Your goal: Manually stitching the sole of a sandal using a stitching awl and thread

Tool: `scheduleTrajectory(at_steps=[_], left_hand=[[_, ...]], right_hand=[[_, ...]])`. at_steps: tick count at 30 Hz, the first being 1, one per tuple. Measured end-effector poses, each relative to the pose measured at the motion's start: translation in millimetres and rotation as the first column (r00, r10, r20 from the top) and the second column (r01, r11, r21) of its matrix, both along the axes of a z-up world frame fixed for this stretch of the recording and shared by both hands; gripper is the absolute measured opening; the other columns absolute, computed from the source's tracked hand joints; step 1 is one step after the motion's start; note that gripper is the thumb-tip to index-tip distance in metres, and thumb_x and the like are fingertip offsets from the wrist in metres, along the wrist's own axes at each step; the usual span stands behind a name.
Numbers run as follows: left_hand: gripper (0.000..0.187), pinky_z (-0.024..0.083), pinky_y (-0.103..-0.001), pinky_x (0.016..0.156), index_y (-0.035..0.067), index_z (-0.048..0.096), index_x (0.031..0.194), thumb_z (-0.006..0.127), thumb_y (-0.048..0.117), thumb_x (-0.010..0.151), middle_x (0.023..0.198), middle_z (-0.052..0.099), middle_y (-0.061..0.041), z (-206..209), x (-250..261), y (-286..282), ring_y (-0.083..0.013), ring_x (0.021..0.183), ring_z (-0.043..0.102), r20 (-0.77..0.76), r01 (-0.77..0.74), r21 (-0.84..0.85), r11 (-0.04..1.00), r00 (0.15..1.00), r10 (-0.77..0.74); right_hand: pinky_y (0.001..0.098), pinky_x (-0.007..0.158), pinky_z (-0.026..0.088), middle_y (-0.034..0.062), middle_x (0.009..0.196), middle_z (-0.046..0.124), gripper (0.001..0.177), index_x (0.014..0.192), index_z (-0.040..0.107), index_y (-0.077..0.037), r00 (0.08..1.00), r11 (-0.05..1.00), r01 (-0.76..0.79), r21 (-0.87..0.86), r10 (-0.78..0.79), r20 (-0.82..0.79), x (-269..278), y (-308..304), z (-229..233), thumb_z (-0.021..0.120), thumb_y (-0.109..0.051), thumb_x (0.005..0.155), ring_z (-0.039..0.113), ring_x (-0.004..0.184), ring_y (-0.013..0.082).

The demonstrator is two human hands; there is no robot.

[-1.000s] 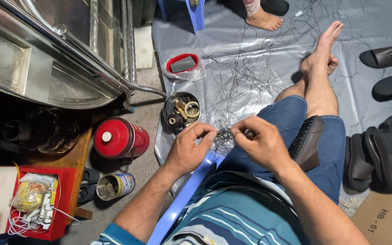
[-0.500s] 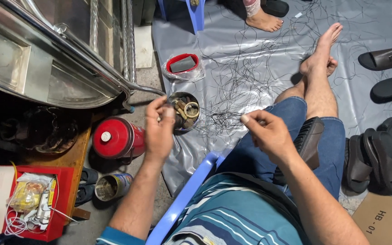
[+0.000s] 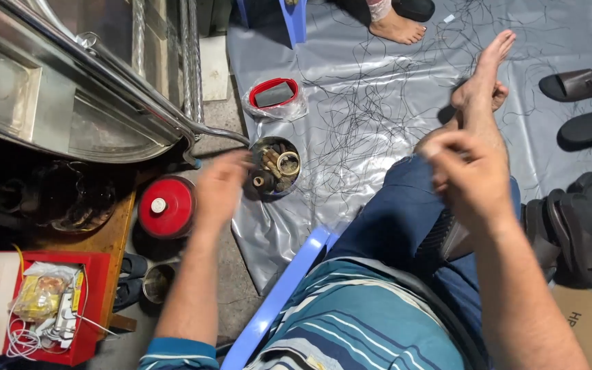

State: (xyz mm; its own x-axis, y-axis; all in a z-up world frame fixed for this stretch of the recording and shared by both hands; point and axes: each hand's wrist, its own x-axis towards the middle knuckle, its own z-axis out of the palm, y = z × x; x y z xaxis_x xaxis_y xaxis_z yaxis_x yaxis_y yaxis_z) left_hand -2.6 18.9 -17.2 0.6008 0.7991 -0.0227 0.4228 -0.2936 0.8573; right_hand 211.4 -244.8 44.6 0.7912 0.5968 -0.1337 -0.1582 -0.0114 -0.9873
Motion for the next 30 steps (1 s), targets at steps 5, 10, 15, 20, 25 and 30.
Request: scheduleTrajectory(at_steps=[5,10,15,20,25,30], left_hand=[[0.029,0.044,-0.022,0.051,0.018,0.061,0.108,0.046,0.006,0.087,0.098,0.056,-0.003,41.5,-33.5,29.5,-0.011,0.066,0.052,0.352,-0.393,-0.483,0.783,0.731,0.584],[0.048,0.048,-0.026,0.06,0.015,0.058,0.118,0.045,-0.002,0.074,0.091,0.059,0.002,21.6,-58.6,49.5,-0.0107,0.072,0.061,0.54,-0.431,-0.54,0.723,0.481,0.691],[0.045,0.037,-0.033,0.095,0.024,0.044,0.132,0.046,0.023,0.087,0.133,0.048,-0.003,41.7,-30.1,-6.7,-0.0191,0.119,0.046,-0.58,-0.054,-0.124,0.991,0.814,-0.028],[0.057,0.033,-0.056,0.096,0.025,0.039,0.135,0.048,0.048,0.084,0.138,0.038,-0.001,-7.8,-3.7,-33.1,-0.0309,0.12,0.044,-0.748,0.431,-0.013,0.902,0.595,-0.295],[0.092,0.018,-0.057,0.105,0.004,0.022,0.14,0.076,0.026,0.069,0.141,0.028,-0.025,22.5,62.6,-117.6,-0.0438,0.128,0.026,0.019,0.612,-0.052,0.789,0.79,-0.612],[0.079,0.037,-0.06,0.089,0.023,0.023,0.143,0.068,0.034,0.079,0.146,0.029,-0.01,-37.4,86.3,-157.9,-0.0386,0.125,0.037,-0.145,0.82,0.191,0.539,0.567,-0.811]], right_hand=[[0.0201,0.031,0.024,-0.0038,0.053,0.039,0.006,0.089,0.05,-0.019,0.925,0.924,0.38,-0.036,-0.38,0.006,33.3,-24.7,-12.3,0.057,-0.019,0.089,0.038,0.04,0.0056],[0.0238,0.04,0.034,0.0004,0.089,0.051,0.027,0.104,0.062,-0.014,0.858,0.892,0.362,-0.269,-0.206,0.471,42.3,-43.2,-20.7,0.05,-0.002,0.083,0.043,0.059,0.0089],[0.0332,0.126,0.035,0.0065,0.139,-0.034,0.074,0.153,0.014,0.001,0.61,0.917,-0.248,-0.313,0.398,0.685,12.1,-16.0,60.3,0.056,0.0,0.092,-0.013,0.148,0.0298],[0.0387,0.065,0.051,0.0002,0.079,0.068,0.029,0.101,0.063,-0.023,0.438,0.863,0.065,-0.501,0.427,0.791,2.9,-18.1,33.7,0.064,-0.013,0.074,0.065,0.075,0.0251],[0.0394,0.065,0.051,0.0026,0.075,0.067,0.022,0.094,0.064,-0.023,0.607,0.943,-0.055,-0.329,0.293,0.739,-10.5,-6.0,41.2,0.069,-0.015,0.074,0.065,0.078,0.0277],[0.0352,0.064,0.052,-0.0013,0.075,0.067,0.012,0.096,0.065,-0.023,0.631,0.942,-0.071,-0.328,0.297,0.717,-0.2,-30.7,37.9,0.064,-0.024,0.084,0.066,0.075,0.021]])
